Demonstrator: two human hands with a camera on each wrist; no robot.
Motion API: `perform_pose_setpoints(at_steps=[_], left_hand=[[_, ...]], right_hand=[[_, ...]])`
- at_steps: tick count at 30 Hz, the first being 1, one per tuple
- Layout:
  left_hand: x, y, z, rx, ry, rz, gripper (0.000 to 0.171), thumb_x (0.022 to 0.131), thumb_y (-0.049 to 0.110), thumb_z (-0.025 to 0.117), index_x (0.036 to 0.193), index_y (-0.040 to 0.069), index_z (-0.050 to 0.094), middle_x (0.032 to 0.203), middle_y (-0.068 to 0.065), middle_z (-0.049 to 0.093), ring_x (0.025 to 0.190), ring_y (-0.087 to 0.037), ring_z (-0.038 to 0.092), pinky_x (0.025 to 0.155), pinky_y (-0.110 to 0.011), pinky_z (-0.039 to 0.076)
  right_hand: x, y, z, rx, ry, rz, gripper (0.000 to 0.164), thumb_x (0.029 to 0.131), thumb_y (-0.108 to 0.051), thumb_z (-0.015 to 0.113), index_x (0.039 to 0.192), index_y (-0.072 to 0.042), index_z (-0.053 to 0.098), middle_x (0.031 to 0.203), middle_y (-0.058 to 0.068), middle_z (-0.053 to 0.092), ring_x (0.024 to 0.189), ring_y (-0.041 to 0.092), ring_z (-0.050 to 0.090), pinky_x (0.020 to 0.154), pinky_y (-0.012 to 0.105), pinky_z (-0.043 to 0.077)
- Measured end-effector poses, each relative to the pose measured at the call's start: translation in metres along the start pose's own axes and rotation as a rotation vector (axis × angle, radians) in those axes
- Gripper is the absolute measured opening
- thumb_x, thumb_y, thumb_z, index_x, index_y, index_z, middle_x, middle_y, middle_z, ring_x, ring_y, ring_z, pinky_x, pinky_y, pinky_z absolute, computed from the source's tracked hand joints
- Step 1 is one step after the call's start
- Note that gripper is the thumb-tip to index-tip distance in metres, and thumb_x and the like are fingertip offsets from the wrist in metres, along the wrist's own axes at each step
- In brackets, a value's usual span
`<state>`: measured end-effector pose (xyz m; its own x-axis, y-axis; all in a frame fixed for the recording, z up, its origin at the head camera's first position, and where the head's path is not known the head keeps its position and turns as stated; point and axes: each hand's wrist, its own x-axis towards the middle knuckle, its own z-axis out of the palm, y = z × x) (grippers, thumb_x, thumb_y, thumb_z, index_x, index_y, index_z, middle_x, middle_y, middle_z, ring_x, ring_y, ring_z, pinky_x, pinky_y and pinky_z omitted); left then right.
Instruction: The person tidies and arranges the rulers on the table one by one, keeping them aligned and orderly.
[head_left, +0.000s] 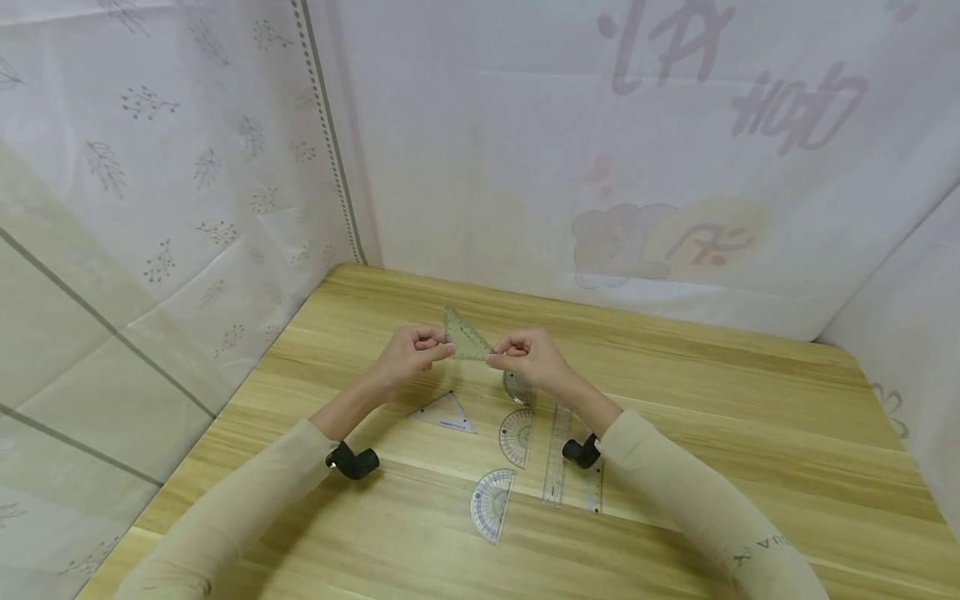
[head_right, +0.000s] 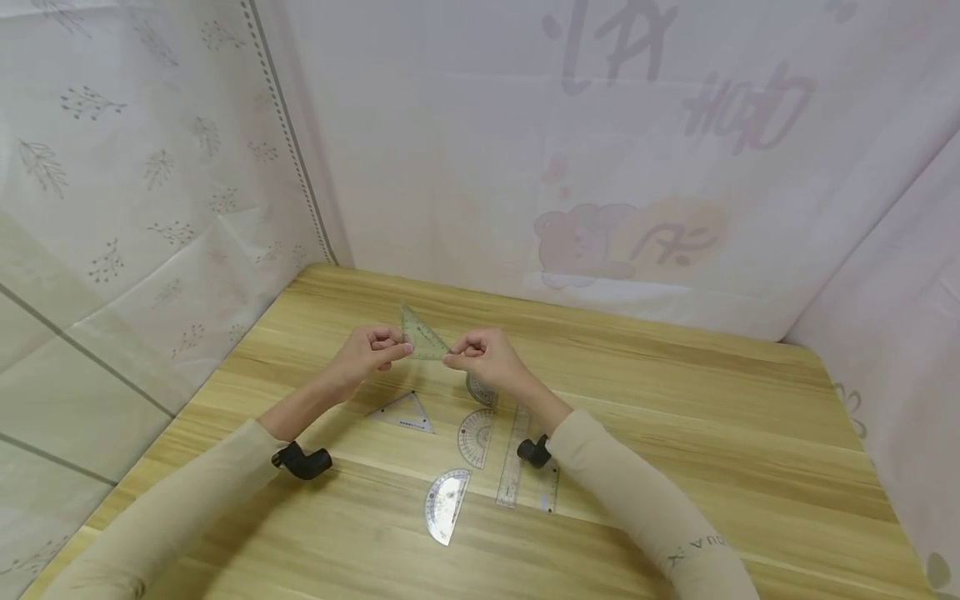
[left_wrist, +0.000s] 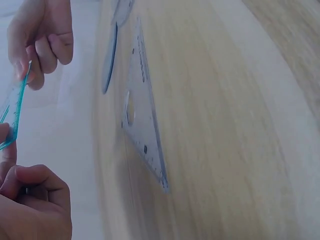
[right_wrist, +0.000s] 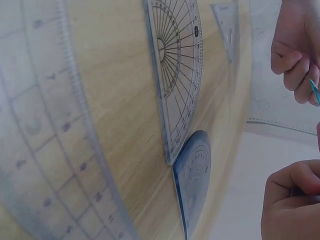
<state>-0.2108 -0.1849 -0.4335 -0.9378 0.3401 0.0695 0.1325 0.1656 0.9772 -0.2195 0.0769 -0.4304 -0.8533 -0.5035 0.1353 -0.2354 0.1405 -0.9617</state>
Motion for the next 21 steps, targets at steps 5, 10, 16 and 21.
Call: perform_pose_setpoints(at_steps=[5, 10, 16, 21], left_hand=[[0.001, 0.002, -0.005, 0.002, -0.009, -0.021, 0.022, 0.1, 0.013, 0.066, 0.083, 0.002, 0.057, 0.067, 0.001, 0.036, 0.07, -0.016, 0.038, 0.064, -0.029, 0.037], [0.003, 0.004, -0.008, 0.018, 0.017, -0.014, 0.027, 0.1, 0.014, 0.066, 0.11, -0.011, 0.066, 0.074, 0.002, 0.041, 0.09, -0.02, 0.046, 0.071, -0.032, 0.04], [0.005, 0.009, -0.011, 0.097, -0.022, 0.062, 0.018, 0.096, 0.006, 0.07, 0.104, -0.01, 0.07, 0.063, 0.002, 0.028, 0.069, -0.013, 0.039, 0.085, -0.034, 0.042], [0.007, 0.015, -0.013, 0.22, -0.061, 0.114, 0.009, 0.094, 0.006, 0.072, 0.097, -0.003, 0.073, 0.06, 0.004, 0.026, 0.051, -0.011, 0.022, 0.067, -0.032, 0.036]], right_hand=[[0.003, -0.002, 0.006, -0.028, -0.029, 0.058, 0.011, 0.093, -0.013, 0.077, 0.09, -0.003, 0.074, 0.06, -0.002, 0.034, 0.054, 0.014, 0.029, 0.062, 0.03, 0.035], [0.007, -0.004, 0.009, -0.082, -0.064, 0.094, 0.013, 0.093, -0.018, 0.077, 0.087, -0.007, 0.073, 0.07, -0.001, 0.048, 0.064, 0.016, 0.038, 0.065, 0.032, 0.036], [0.011, -0.006, 0.005, -0.198, -0.213, 0.096, 0.012, 0.094, -0.024, 0.077, 0.094, -0.012, 0.074, 0.075, -0.001, 0.051, 0.07, 0.016, 0.043, 0.072, 0.035, 0.04], [0.014, -0.013, -0.002, -0.133, -0.16, 0.071, 0.023, 0.096, -0.027, 0.074, 0.112, -0.011, 0.071, 0.078, 0.002, 0.047, 0.072, 0.017, 0.044, 0.074, 0.04, 0.043]])
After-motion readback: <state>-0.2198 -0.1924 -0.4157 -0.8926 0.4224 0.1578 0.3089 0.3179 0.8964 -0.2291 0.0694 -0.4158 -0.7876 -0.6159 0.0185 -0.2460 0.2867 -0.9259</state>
